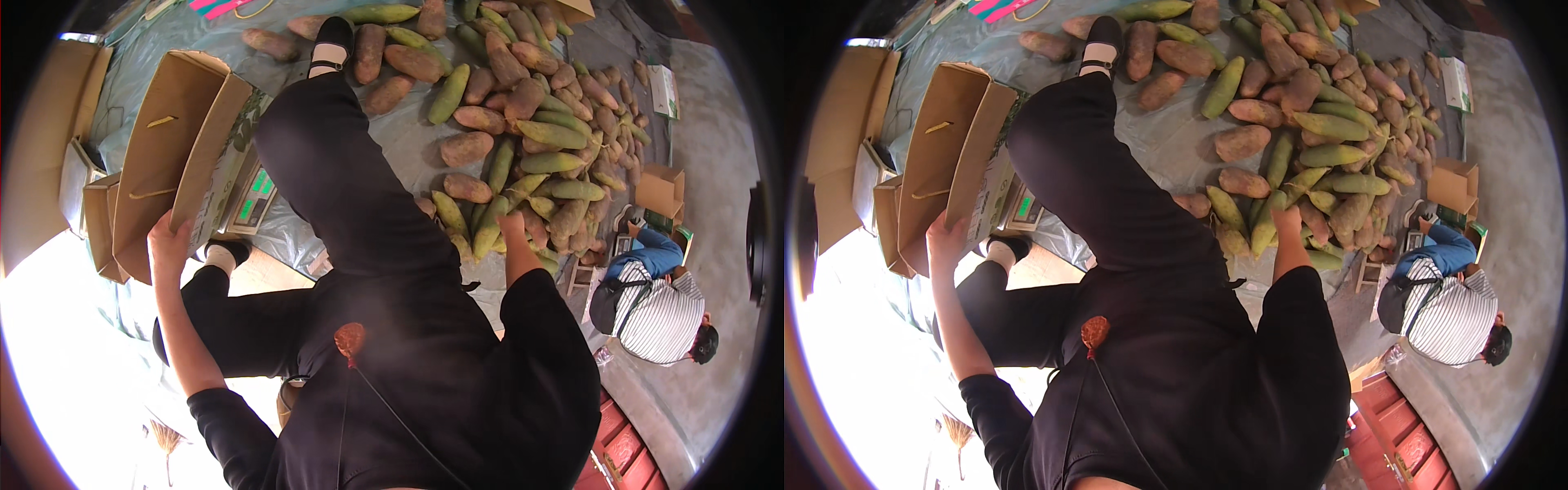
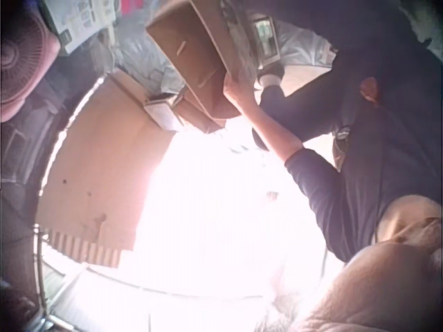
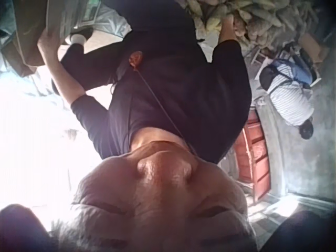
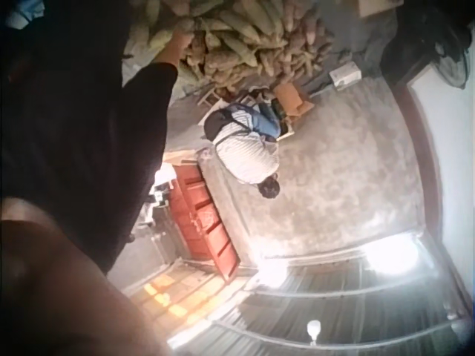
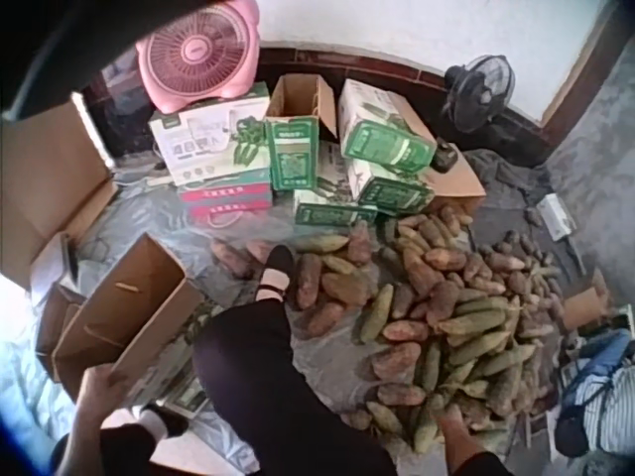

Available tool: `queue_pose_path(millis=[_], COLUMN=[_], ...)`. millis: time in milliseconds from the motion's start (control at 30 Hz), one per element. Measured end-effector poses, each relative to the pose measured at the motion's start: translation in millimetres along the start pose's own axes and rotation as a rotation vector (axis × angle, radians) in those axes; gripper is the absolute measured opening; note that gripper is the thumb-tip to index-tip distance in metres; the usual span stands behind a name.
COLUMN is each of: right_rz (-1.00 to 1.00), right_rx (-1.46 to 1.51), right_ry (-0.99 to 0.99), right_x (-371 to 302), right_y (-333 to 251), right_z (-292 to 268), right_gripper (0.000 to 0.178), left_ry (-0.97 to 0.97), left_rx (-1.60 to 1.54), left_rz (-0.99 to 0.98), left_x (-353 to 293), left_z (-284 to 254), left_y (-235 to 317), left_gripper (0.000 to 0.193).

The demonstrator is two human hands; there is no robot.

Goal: Picking up large produce items from a pile on the floor, weighing them in a cardboard bag, and setting the bag aside.

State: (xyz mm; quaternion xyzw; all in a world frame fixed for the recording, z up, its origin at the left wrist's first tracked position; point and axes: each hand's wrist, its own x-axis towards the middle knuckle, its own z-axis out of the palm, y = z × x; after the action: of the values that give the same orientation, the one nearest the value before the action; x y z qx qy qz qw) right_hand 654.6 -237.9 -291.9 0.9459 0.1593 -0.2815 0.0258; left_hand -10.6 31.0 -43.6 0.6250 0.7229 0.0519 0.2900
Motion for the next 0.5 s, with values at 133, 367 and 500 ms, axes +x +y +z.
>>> queue_pose_path(millis=[133, 367, 500], right_rz=[0.171, 0.304, 0.343], right_rx=[0.070, -0.128, 0.105], right_ry=[-0.104, -0.103, -0.116], right_x=[-10.9, -61.0, -35.4], right_y=[25.5, -54.6, -23.4], right_z=[25.0, 10.7, 23.4], right_gripper=[0.084, 0.088, 0.083], left_ry=[0.001, -0.007, 0.027], left_rx=[-0.026, 0.019, 0.053], left_rz=[-0.009, -0.152, -0.046], left_x=[5.9, -8.2, 6.3], left_z=[4.3, -6.6, 5.1], left_y=[-3.9, 16.9, 5.8], left_gripper=[0.033, 0.028, 0.027])
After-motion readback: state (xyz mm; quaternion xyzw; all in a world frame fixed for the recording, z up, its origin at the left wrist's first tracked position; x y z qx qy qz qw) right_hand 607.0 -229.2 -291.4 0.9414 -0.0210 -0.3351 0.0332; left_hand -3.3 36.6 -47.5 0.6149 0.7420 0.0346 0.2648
